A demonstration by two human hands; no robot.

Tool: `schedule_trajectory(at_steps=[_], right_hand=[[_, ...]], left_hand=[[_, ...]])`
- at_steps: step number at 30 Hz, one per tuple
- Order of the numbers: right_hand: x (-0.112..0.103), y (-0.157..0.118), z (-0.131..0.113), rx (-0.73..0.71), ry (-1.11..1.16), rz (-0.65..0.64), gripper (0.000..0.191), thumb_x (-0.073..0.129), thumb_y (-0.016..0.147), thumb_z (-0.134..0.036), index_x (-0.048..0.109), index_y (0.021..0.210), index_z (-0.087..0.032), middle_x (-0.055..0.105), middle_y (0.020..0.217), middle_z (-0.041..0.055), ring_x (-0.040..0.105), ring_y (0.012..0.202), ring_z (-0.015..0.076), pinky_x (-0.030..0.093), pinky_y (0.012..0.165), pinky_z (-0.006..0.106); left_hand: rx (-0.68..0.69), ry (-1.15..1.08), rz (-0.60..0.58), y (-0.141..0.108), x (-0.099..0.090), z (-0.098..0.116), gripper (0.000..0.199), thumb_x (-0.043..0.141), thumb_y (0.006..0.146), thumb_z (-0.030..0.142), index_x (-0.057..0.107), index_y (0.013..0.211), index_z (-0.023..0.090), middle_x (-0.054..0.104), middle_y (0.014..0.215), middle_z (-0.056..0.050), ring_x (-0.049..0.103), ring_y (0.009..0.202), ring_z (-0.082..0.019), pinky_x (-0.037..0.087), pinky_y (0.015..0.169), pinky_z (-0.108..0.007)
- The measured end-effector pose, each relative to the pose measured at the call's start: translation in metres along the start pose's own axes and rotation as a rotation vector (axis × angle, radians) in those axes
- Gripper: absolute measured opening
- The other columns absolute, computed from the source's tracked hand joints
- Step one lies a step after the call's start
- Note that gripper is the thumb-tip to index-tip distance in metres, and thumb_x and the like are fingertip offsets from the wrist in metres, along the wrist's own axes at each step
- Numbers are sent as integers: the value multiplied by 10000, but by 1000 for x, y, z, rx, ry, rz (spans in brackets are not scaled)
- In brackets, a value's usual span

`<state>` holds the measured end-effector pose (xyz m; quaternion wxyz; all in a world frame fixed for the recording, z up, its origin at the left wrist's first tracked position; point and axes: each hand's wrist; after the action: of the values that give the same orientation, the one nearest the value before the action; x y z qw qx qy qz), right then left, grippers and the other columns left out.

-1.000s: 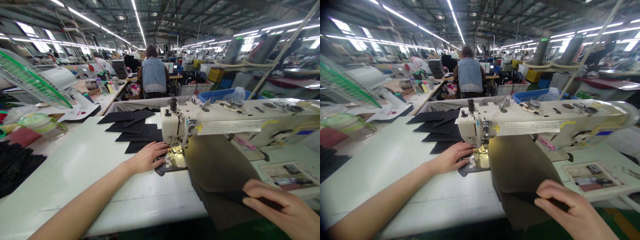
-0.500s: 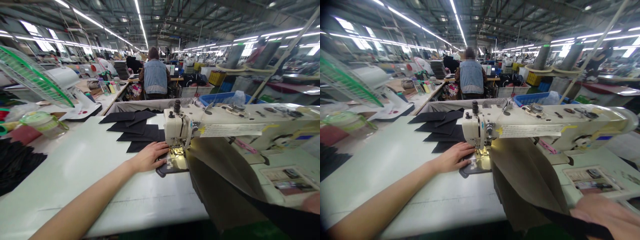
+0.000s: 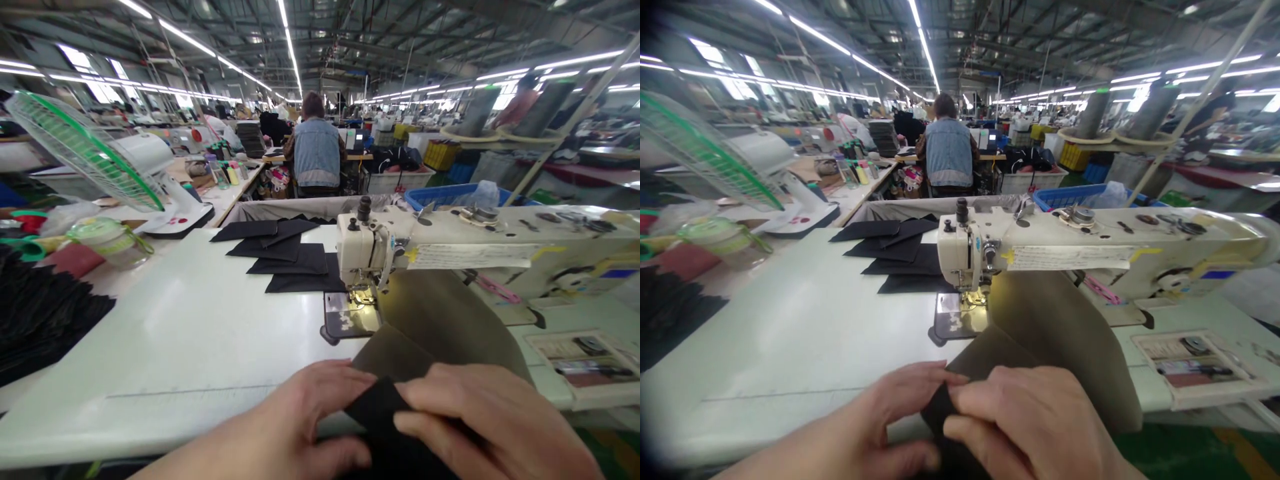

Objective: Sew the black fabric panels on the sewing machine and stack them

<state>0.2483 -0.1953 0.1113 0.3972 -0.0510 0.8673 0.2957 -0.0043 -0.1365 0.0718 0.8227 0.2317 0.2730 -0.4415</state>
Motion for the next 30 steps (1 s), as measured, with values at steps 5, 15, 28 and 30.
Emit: schedule_trajectory(at_steps=[5,15,28,30], right_hand=[[10,12,4,465,249,-516,336,856,707,-311,719,1014,-320,747,876,-79,704,789,152,484,636,194],[78,-23,19,603,508,-394,71,617,848,-216,663,898,-233,708,864,-27,676,822,158,501,742,241],[135,-37,31,630,426,-57,349,580,891,-265,649,1234,-264,693,974,48,691,811,194,569,753,343],[139,-40,30,530,294,-15,236,552,940,-258,689,1132,-249,694,970,47,681,856,201,548,793,346]], left_hand=[[148,314,339,-24,-12,-17,377,450,954,53,624,1253,202,758,1108,-90,724,1040,-211,571,968,-347],[-279,96,65,-63,-12,-18,145,633,924,333,734,943,231,740,1016,-44,694,966,-215,571,895,-292],[-869,-185,531,-55,-5,-52,443,619,793,620,714,814,188,758,801,-45,690,746,-267,560,648,-307],[-870,-205,515,-52,-8,-50,470,623,796,629,729,927,190,775,853,-51,715,821,-289,579,710,-327]])
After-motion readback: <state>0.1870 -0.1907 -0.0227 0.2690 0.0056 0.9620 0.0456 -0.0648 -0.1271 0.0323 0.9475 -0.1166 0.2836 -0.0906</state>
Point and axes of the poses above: each hand's wrist, its own y-axis towards the middle knuckle, its own x-axis out of the palm, z = x × y
